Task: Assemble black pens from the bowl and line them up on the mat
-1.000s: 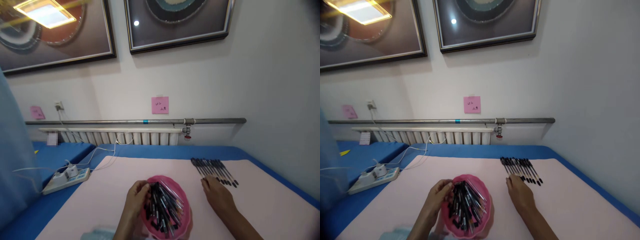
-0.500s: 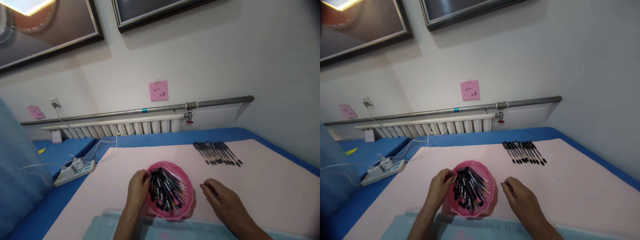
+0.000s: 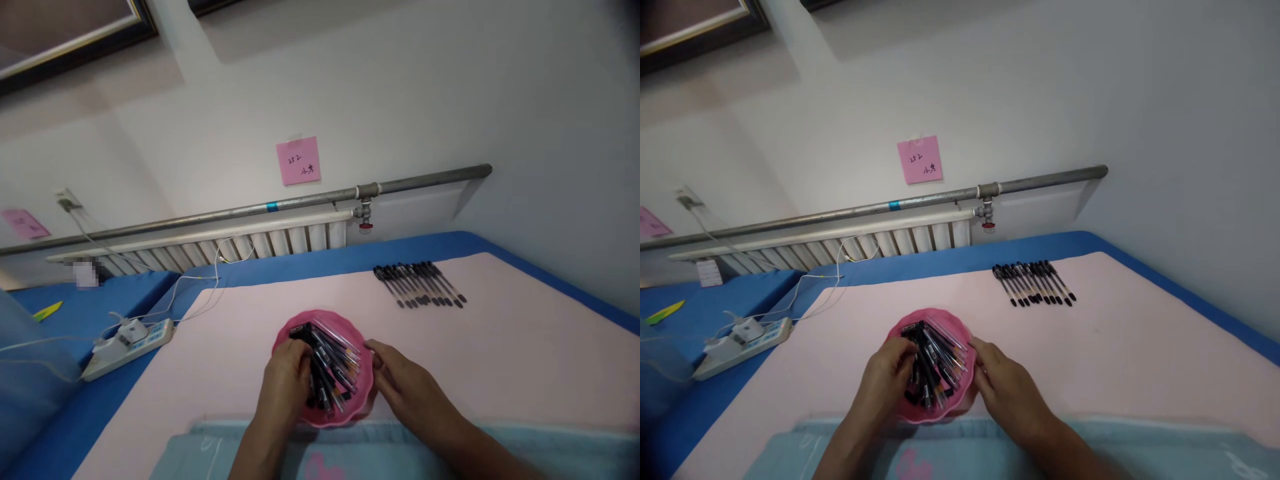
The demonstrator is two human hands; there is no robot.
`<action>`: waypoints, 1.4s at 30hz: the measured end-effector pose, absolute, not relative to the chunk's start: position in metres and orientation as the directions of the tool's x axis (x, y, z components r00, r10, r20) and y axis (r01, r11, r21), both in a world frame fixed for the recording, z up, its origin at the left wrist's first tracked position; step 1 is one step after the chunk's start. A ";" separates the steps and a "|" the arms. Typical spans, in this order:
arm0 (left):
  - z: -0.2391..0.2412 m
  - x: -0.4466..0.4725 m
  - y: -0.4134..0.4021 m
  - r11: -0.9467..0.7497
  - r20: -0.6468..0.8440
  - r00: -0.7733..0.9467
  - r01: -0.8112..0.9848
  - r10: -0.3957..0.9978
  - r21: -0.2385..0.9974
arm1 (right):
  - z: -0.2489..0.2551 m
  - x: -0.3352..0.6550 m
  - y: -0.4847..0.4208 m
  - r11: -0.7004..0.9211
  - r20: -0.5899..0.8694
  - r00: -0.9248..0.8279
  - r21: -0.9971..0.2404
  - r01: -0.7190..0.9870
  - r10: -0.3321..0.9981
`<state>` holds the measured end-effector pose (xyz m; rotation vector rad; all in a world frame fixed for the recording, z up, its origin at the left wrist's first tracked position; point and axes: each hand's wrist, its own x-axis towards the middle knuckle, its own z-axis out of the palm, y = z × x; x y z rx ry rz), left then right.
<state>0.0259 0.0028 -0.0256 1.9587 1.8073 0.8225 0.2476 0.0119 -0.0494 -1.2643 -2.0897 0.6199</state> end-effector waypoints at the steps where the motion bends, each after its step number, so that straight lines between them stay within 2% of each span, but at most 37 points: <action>1: -0.026 0.029 0.003 -0.135 0.167 0.041 0.786 0.985 0.604 | -0.051 0.246 0.011 0.462 0.282 -0.373 -0.650 0.603 0.884; 6: -0.029 0.035 0.002 -0.126 0.129 0.065 0.823 0.989 0.553 | -0.054 0.240 0.008 0.570 0.332 -0.474 -0.601 0.560 0.816; 9: -0.030 0.036 0.003 -0.085 0.087 0.045 0.839 0.995 0.537 | -0.052 0.232 0.002 0.592 0.309 -0.523 -0.590 0.550 0.794; 14: -0.030 0.045 0.005 -0.062 0.107 0.012 0.874 0.994 0.482 | -0.049 0.222 -0.005 0.620 0.256 -0.603 -0.577 0.532 0.756; 22: -0.032 0.041 0.005 0.058 0.005 -0.062 0.963 0.998 0.263 | -0.049 0.222 -0.006 0.614 0.243 -0.603 -0.575 0.541 0.760; 32: -0.032 0.025 0.006 0.083 -0.007 -0.085 0.962 0.996 0.259 | -0.051 0.222 -0.008 0.598 0.199 -0.606 -0.557 0.576 0.770; 39: -0.024 0.035 0.007 0.131 -0.049 -0.127 0.987 0.991 0.089 | -0.048 0.222 -0.008 0.603 0.203 -0.614 -0.563 0.565 0.763; 42: -0.023 0.038 0.009 0.141 -0.059 -0.138 0.989 0.989 0.052 | -0.049 0.222 -0.008 0.605 0.200 -0.613 -0.552 0.574 0.765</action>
